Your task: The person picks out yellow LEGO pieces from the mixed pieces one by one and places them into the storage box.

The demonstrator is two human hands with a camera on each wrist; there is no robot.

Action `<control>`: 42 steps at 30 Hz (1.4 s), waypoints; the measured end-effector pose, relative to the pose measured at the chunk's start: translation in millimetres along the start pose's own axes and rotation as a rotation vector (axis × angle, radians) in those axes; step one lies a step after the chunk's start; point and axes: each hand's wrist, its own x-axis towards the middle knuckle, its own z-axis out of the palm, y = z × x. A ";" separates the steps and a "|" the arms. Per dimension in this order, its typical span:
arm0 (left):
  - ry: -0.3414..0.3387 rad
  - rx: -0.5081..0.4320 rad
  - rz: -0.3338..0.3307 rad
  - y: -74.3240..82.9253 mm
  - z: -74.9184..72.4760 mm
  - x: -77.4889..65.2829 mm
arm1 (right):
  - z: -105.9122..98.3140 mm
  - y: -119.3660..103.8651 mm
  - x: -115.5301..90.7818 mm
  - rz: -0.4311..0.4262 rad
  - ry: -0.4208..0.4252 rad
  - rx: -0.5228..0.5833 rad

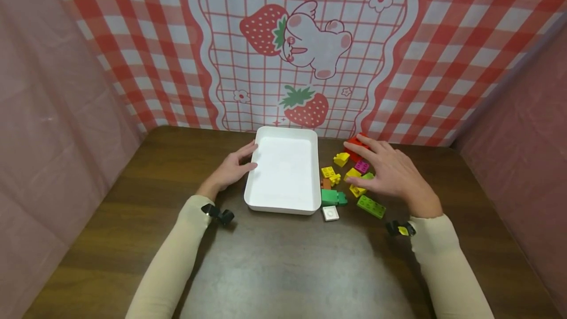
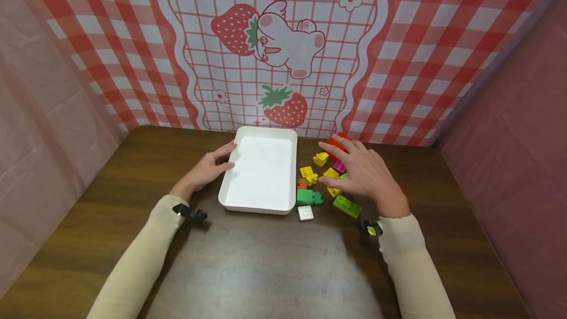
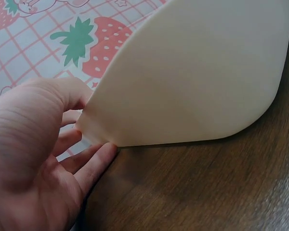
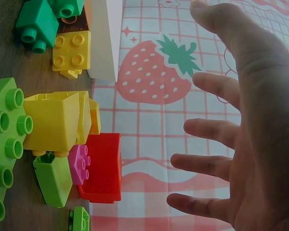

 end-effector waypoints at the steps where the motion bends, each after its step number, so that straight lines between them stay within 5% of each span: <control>1: -0.001 -0.001 0.007 -0.7 0.0 0.2 | -0.1 0.2 0.1 -0.001 0.002 0.000; 15: -0.004 -0.002 -0.003 0.7 1.0 1.2 | 1.2 0.9 0.5 0.044 0.003 0.000; 27: 0.005 0.000 -0.008 -2.5 3.9 1.0 | -0.8 0.0 -1.6 0.035 0.092 0.009; 42: 0.015 0.013 -0.011 -0.5 2.5 0.4 | -18.0 -9.0 2.1 0.074 -0.154 0.177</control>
